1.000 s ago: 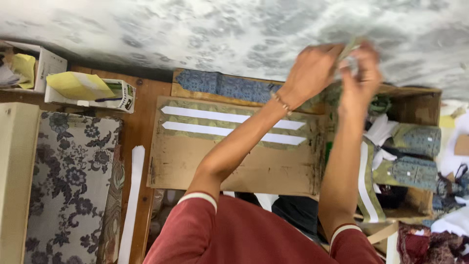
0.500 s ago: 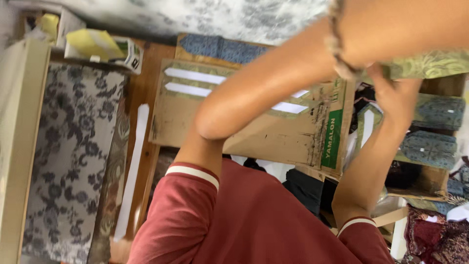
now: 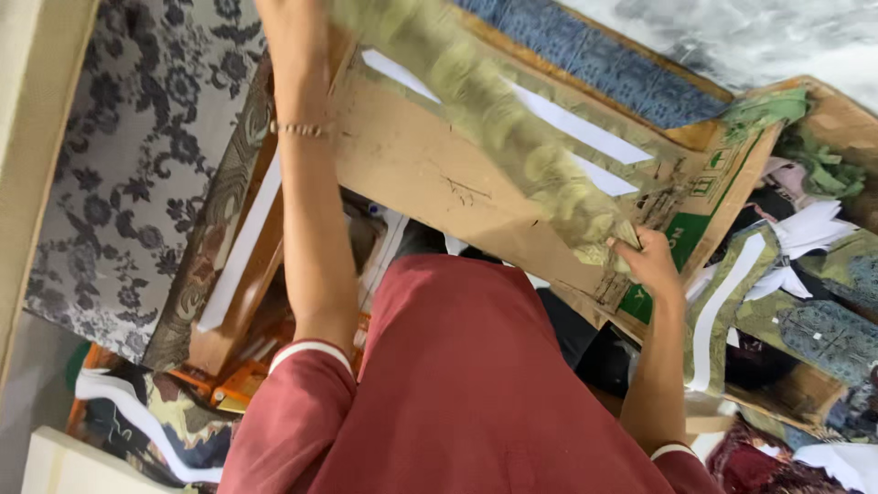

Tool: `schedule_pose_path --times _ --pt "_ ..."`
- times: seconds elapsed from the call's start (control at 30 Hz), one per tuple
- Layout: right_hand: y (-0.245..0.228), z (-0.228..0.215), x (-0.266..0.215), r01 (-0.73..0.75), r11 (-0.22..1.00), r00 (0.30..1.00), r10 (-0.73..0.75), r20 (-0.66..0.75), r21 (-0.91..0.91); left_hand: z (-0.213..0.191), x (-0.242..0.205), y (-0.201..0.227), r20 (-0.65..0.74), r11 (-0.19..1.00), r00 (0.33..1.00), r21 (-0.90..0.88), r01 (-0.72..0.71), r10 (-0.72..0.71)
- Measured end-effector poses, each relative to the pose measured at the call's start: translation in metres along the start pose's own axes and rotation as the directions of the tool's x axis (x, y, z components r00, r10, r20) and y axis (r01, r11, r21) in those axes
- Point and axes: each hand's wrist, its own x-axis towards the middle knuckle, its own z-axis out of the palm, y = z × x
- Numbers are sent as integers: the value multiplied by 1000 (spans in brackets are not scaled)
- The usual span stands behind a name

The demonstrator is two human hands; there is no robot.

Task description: The person assembles long patterned fabric strips with white paper inserts on a wooden board. They repeatedly pick up strips, align them, and place them into a cardboard box, then return to the board to continue arranging additional strips.

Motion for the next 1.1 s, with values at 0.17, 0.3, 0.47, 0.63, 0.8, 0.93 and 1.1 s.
schedule_pose_path --times 0.17,0.3,0.47,0.63,0.8,0.93,1.1 --pt "63 8 30 -157 983 980 167 112 -95 -33 -83 -129 -19 876 876 -5 482 -482" --pt "101 16 58 -335 942 938 332 103 9 -32 -142 -190 66 542 555 -149 827 -829" --pt "120 27 80 -554 771 822 566 61 312 -21 -161 -227 84 353 366 -139 925 -927" --pt "129 26 89 -391 715 854 517 -62 579 -7 -138 -250 157 412 412 -37 911 -898" --pt "132 31 98 -398 717 789 586 -186 573 -10 -116 -276 291 417 415 -57 907 -862" --pt "121 39 99 -423 738 741 616 -269 526 -10 -105 -306 240 553 498 338 762 -833" --pt "115 49 101 -355 762 751 577 -320 542 -5 -106 -326 182 535 503 328 779 -845"
